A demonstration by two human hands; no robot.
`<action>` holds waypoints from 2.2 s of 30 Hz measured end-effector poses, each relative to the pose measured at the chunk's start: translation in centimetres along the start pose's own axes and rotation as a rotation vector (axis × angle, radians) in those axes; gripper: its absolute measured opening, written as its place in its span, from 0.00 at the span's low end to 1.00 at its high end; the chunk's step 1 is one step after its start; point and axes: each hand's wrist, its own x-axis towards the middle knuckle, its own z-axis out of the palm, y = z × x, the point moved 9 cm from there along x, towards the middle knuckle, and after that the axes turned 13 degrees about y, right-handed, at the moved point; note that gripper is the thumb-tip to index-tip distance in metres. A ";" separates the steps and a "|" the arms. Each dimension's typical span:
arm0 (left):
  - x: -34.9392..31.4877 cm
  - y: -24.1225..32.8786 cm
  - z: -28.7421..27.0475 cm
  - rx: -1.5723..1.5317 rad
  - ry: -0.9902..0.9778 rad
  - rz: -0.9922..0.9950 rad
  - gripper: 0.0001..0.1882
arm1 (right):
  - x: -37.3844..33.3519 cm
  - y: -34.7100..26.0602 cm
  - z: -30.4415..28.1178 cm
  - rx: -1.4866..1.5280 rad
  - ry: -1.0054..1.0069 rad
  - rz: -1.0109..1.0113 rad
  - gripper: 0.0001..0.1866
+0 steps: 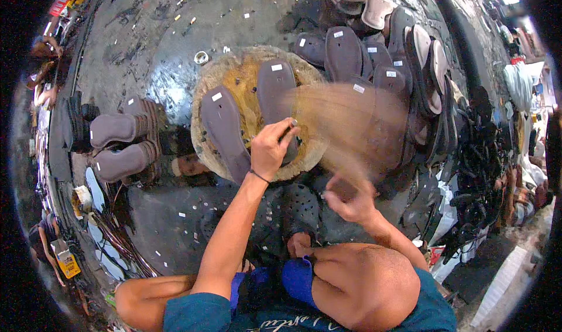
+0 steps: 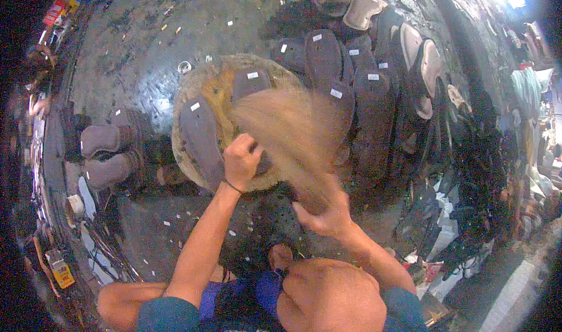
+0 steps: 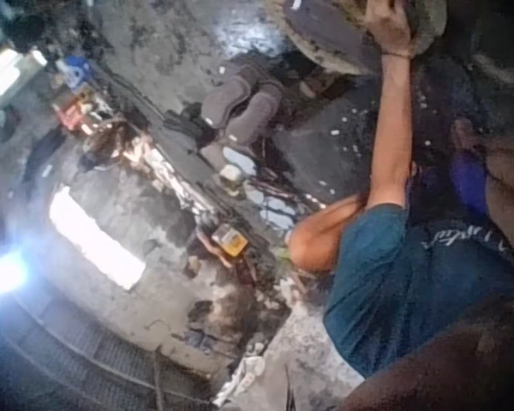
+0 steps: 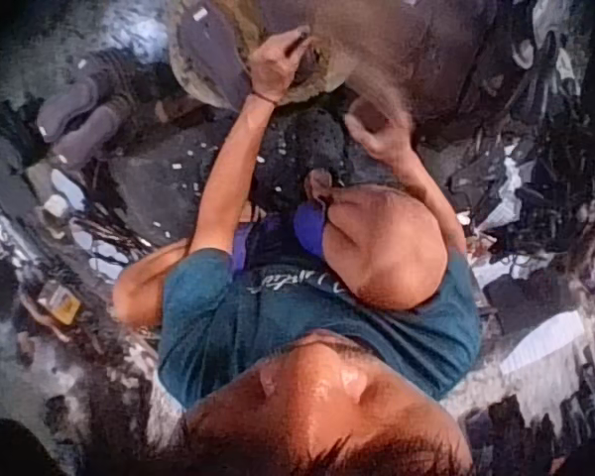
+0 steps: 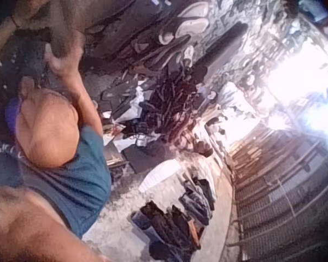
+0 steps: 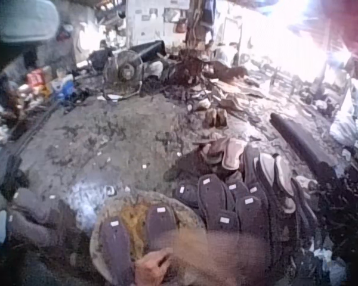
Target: The person sits on the floor and uses a hammer and metal punch to drive fasteners into brown shoe soles placed on a wooden stump. They repeatedly position the punch, strike it with the hammer, and move finished soles aside.
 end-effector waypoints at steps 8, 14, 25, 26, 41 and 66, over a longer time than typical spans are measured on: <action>1.2 -5.0 -1.1 -0.360 0.009 -0.713 0.15 | -0.7 1.0 5.0 0.733 -0.067 0.672 0.28; -5.1 -1.1 -3.5 -0.551 -0.021 -0.769 0.11 | -1.2 0.1 10.0 1.025 -0.057 0.982 0.24; -1.4 -7.9 -3.8 -0.499 0.165 -0.763 0.12 | -1.0 0.3 6.9 0.515 0.060 0.642 0.23; -1.0 -7.2 -3.8 -0.418 0.145 -0.722 0.12 | -1.5 0.2 6.6 0.497 0.049 0.683 0.23; -0.7 -3.9 -3.5 0.022 0.091 -0.109 0.09 | 1.8 -3.7 2.6 0.078 -0.173 -0.037 0.33; -6.8 -8.2 -14.0 -0.571 0.461 -0.910 0.13 | -1.9 -2.6 12.3 0.642 -0.121 0.693 0.17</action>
